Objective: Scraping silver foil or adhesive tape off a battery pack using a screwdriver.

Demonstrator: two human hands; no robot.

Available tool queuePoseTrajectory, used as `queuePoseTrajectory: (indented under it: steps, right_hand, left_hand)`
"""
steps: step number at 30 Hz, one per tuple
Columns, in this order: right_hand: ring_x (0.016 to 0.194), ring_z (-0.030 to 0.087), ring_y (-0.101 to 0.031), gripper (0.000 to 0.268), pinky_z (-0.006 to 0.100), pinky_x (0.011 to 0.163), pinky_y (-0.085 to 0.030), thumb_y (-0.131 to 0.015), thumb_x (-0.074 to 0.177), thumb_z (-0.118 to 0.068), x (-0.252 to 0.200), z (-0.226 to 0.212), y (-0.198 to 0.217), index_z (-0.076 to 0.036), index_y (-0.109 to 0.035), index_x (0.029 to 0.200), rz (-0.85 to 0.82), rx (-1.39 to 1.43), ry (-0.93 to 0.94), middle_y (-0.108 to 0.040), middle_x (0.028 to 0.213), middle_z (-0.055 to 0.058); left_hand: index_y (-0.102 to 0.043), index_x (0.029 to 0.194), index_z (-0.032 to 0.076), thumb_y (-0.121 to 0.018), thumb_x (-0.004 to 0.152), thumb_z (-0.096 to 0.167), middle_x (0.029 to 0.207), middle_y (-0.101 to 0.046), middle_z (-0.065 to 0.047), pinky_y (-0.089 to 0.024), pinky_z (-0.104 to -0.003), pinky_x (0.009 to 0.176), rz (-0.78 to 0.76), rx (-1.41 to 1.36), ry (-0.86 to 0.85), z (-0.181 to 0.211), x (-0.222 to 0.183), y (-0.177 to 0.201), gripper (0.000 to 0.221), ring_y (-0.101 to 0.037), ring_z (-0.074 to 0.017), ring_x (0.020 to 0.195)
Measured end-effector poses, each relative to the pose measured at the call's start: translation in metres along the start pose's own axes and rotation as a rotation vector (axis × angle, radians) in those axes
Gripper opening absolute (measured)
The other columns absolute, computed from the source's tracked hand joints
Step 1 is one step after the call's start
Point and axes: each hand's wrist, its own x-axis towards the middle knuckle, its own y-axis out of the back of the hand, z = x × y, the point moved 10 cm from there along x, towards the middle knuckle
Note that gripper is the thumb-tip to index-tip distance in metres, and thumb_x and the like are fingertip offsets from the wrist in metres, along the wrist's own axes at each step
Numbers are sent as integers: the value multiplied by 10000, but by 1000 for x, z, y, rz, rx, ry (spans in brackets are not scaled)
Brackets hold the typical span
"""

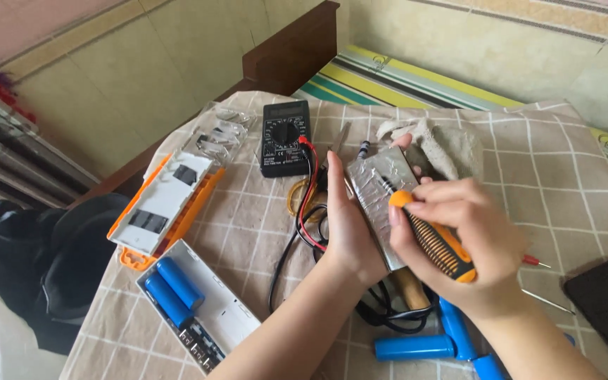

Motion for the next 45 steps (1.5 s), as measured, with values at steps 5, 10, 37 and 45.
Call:
queuePoseTrajectory:
  steps: [5, 10, 37, 45]
  right_hand:
    - [901, 258, -723, 167, 353, 931, -605, -777, 880, -12, 4, -4, -7, 22, -631, 955, -22, 71, 17, -679, 965, 156]
    - [800, 271, -695, 107, 429, 965, -613, -713, 898, 47, 7, -8, -7, 53, -606, 898, 0, 82, 58, -642, 879, 187]
    - [715, 167, -700, 230, 207, 617, -593, -810, 827, -19, -52, 114, -13, -67, -621, 949, 551, 868, -1076, -728, 881, 125]
    - [479, 109, -455, 427, 224, 419, -261, -688, 875, -527, -66, 133, -22, -130, -557, 788, 601, 975, -1295, -526, 675, 11]
  left_hand:
    - [-652, 1355, 142, -390, 1032, 781, 1032, -718, -155, -513, -340, 984, 66, 14, 28, -2, 1, 6, 762, -695, -228, 966]
    - [-624, 1402, 156, -405, 1016, 776, 1048, -696, -151, -470, -371, 1016, 48, -21, 63, -6, 0, 4, 762, -661, -242, 1002]
    - [-613, 1422, 81, -366, 1014, 838, 1030, -726, -163, -584, -447, 928, 114, -13, 24, -6, 1, 13, 894, -732, -272, 945]
    - [-572, 1448, 92, -362, 1019, 822, 1000, -692, -137, -578, -398, 885, 33, -13, 35, -6, 3, 1, 872, -703, -251, 918]
